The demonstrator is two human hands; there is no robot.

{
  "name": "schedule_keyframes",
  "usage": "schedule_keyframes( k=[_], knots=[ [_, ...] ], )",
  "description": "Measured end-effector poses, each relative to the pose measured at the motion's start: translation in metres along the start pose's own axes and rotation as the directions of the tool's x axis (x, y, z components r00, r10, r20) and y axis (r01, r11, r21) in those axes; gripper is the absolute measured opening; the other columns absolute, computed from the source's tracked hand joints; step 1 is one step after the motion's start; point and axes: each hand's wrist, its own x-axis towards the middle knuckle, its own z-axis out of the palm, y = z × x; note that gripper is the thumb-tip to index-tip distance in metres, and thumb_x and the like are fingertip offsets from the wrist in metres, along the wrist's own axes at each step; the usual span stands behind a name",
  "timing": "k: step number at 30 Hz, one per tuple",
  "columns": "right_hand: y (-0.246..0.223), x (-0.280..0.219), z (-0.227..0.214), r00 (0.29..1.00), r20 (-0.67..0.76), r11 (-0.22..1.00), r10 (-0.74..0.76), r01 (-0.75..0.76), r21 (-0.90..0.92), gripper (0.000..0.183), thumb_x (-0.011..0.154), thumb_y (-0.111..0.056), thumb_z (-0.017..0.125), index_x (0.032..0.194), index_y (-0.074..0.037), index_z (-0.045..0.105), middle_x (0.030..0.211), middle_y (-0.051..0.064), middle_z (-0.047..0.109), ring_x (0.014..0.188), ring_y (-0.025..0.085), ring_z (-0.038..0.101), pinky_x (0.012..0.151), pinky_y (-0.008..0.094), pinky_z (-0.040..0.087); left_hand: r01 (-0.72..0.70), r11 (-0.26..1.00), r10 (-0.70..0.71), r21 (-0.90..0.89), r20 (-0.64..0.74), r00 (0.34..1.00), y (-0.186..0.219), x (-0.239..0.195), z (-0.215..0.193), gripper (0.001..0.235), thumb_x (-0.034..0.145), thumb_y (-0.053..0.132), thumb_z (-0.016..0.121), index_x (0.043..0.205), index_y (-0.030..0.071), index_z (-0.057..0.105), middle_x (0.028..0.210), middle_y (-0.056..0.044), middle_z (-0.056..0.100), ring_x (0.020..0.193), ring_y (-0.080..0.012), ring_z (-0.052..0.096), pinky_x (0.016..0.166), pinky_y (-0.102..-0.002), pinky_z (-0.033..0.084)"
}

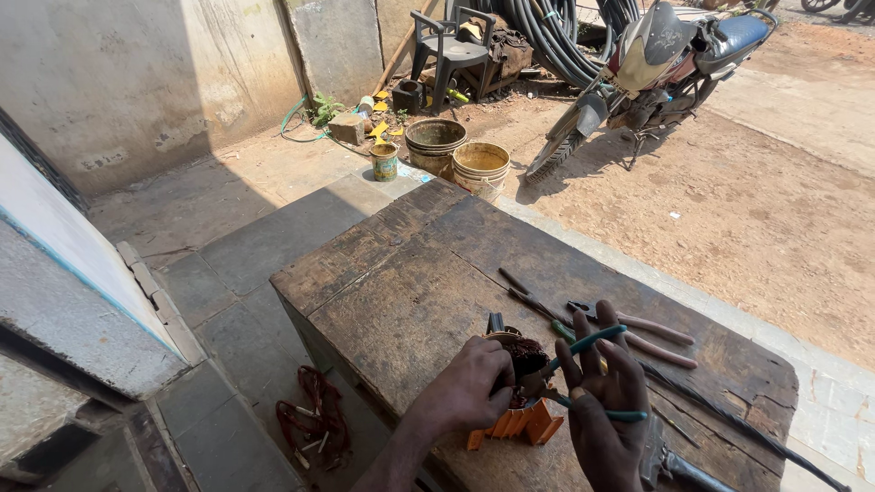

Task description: The person uses pliers to pull and adjust copper windings inside an orange motor stator. They repeatedly insert the pliers into the stator, pull on the wires, and reposition the component on the workbench.

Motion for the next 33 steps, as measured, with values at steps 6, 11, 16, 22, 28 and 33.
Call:
schedule_keyframes(
  k=[6,11,16,22,28,33],
  knots=[
    [0.02,0.009,0.008,0.913,-0.366,0.969,-0.183,0.103,-0.226,0.029,0.113,-0.022,0.054,0.136,-0.019,0.037,0.099,0.007,0.059,0.087,0.018,0.064,0.068,0.032,0.056,-0.019,1.0,0.019,0.021,0.012,1.0,-0.003,0.001,0.001,0.01,0.086,0.007,0.068,0.095,0.006,0.063,0.108,-0.01,0.059,0.116,-0.0253,0.052,0.104,-0.041,0.05],
    [0.007,0.024,0.0,0.825,-0.499,0.962,-0.265,0.263,-0.075,0.022,0.121,-0.03,0.055,0.125,-0.012,0.044,0.08,0.0,0.052,0.071,0.008,0.052,0.063,0.024,0.046,-0.024,1.0,0.024,0.006,-0.004,1.0,-0.003,0.001,0.001,0.01,0.085,0.011,0.072,0.088,0.005,0.065,0.104,-0.01,0.06,0.116,-0.0264,0.052,0.104,-0.043,0.05],
    [-0.032,0.038,-0.036,0.935,-0.353,0.78,-0.028,-0.2,-0.592,0.027,0.104,-0.019,0.063,0.124,-0.008,0.049,0.081,0.006,0.059,0.067,0.016,0.058,0.057,0.033,0.05,-0.076,0.997,0.079,0.021,-0.18,0.981,-0.011,0.006,0.017,0.011,0.086,0.012,0.073,0.084,0.004,0.066,0.098,-0.014,0.064,0.114,-0.028,0.057,0.103,-0.047,0.052],
    [0.022,0.006,-0.041,0.889,-0.393,0.618,0.235,-0.448,-0.646,0.031,0.088,-0.001,0.062,0.109,-0.005,0.039,0.101,0.009,0.063,0.08,0.02,0.069,0.065,0.036,0.058,-0.114,0.992,0.093,-0.045,-0.328,0.94,-0.012,0.0,0.03,0.013,0.094,0.014,0.066,0.091,0.004,0.058,0.101,-0.015,0.057,0.108,-0.0278,0.059,0.096,-0.049,0.056],
    [0.033,-0.027,-0.075,0.853,-0.411,0.44,0.322,-0.52,-0.732,0.005,0.084,0.008,0.062,0.08,0.006,0.059,0.116,0.017,0.072,0.103,0.027,0.08,0.085,0.038,0.067,-0.123,0.992,0.113,-0.021,-0.26,0.959,-0.011,-0.006,0.022,0.008,0.097,0.011,0.056,0.096,0.006,0.051,0.098,-0.013,0.051,0.102,-0.0257,0.054,0.092,-0.045,0.056],
    [0.011,-0.02,-0.074,0.769,-0.512,0.568,0.384,-0.633,-0.526,0.038,0.084,0.013,0.05,0.115,0.003,0.07,0.152,0.021,0.059,0.125,0.034,0.068,0.093,0.045,0.063,-0.158,0.987,0.15,-0.009,-0.257,0.955,-0.006,-0.007,0.015,0.008,0.088,0.007,0.058,0.087,0.004,0.051,0.095,-0.012,0.051,0.1,-0.024,0.052,0.086,-0.043,0.057]
  ],
)
